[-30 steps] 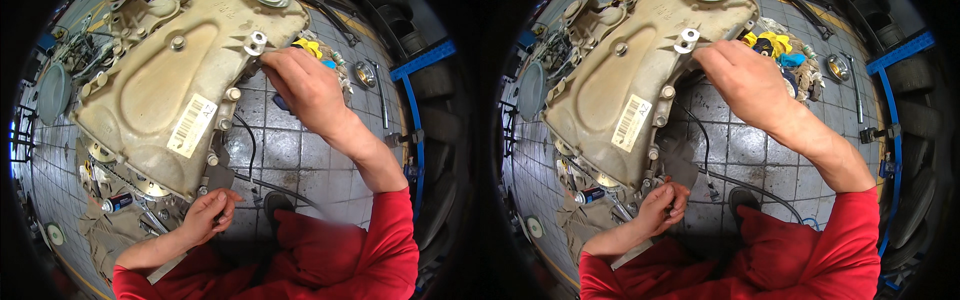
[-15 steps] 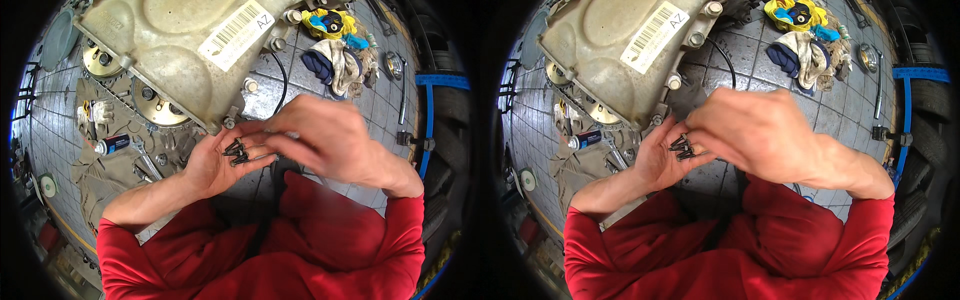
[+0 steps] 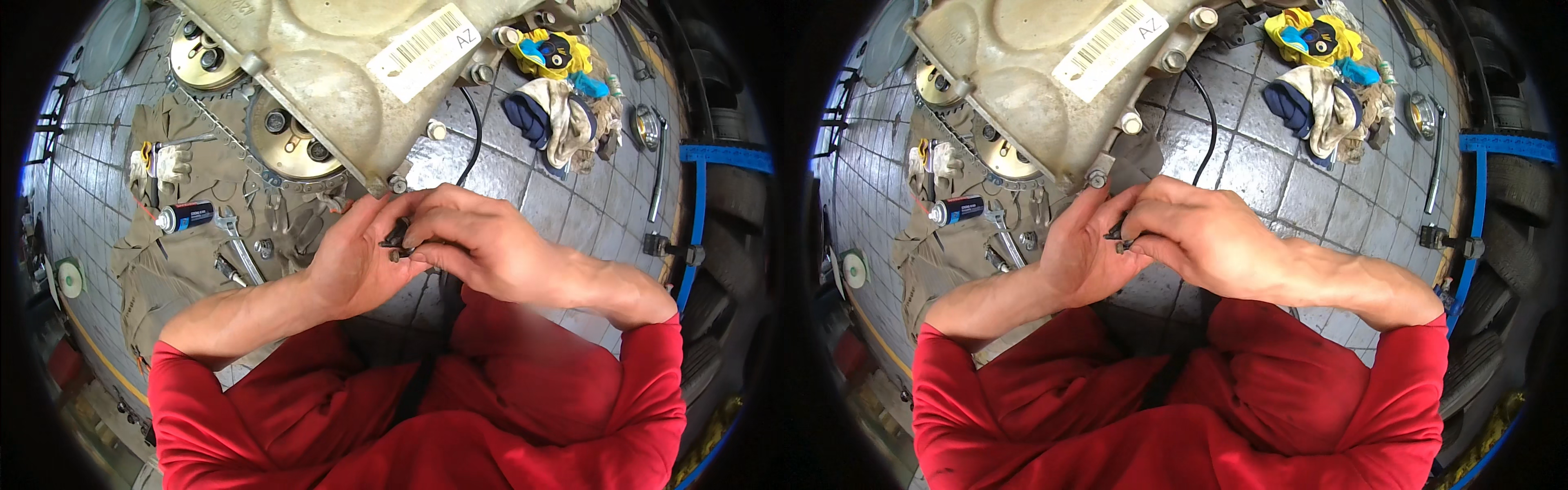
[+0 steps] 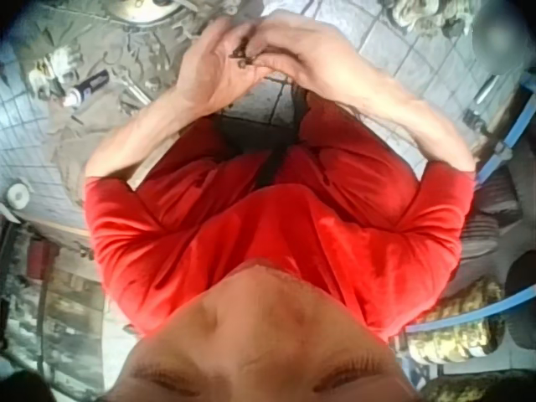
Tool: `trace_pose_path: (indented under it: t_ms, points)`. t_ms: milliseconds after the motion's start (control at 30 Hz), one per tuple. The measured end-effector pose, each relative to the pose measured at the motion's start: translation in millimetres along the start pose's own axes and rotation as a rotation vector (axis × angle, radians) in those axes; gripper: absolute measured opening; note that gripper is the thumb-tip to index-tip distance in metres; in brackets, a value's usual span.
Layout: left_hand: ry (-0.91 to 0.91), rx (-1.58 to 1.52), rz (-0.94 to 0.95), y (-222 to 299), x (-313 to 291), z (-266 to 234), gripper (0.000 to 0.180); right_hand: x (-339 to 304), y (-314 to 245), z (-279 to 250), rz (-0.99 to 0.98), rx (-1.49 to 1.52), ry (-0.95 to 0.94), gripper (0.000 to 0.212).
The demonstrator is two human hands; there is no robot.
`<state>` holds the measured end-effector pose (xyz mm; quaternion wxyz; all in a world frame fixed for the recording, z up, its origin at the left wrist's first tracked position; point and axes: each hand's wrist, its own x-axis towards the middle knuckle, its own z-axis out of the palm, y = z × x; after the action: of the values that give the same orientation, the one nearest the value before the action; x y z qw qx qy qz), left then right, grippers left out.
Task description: The person walks to a disassembled engine on the floor and begins inserting bolts into the engine block by hand. They continue to thread multiple bolts into various holes on the engine casing throughout the clip.
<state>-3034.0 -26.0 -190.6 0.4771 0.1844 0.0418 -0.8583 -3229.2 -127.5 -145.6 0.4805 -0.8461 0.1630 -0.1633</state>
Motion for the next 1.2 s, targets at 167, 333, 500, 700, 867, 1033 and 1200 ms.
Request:
trace_pose_path:
  t_ms: [167, 333, 500, 700, 867, 1033, 1200]
  points:
    - [0.083, 0.176, 0.033, 0.6, 0.6, 9.4, 0.051, 0.5, -8.6, -13.0, 0.225, 0.226, -0.037, 0.012]
    - [0.175, 0.479, 0.031, 4.4, -5.4, 7.3, 0.037, -0.5, -17.1, -21.6, 0.341, 0.27, 0.025, 0.012]
    - [0.051, 0.584, 0.058, 3.8, -10.1, 6.5, 0.026, -4.0, -3.4, -20.3, 0.171, 0.111, 0.11, 0.012]
    - [0.09, 0.947, 0.098, 7.6, -13.9, 9.7, 0.024, -2.8, -12.2, -25.8, 0.322, 0.192, 0.051, 0.009]
    - [0.018, 1.264, 0.345, 5.5, -6.4, 6.7, 0.023, -1.8, -10.7, -32.3, 0.202, 0.088, 0.005, 0.009]
    - [0.101, 1.35, 0.098, 16.0, -17.6, 16.2, 0.02, -2.8, -8.1, -32.4, 0.162, 0.082, -0.039, 0.008]
    - [0.067, 1.25, 0.054, 17.6, -13.8, 3.9, 0.027, -2.1, -4.1, -33.5, 0.187, 0.166, -0.064, 0.011]
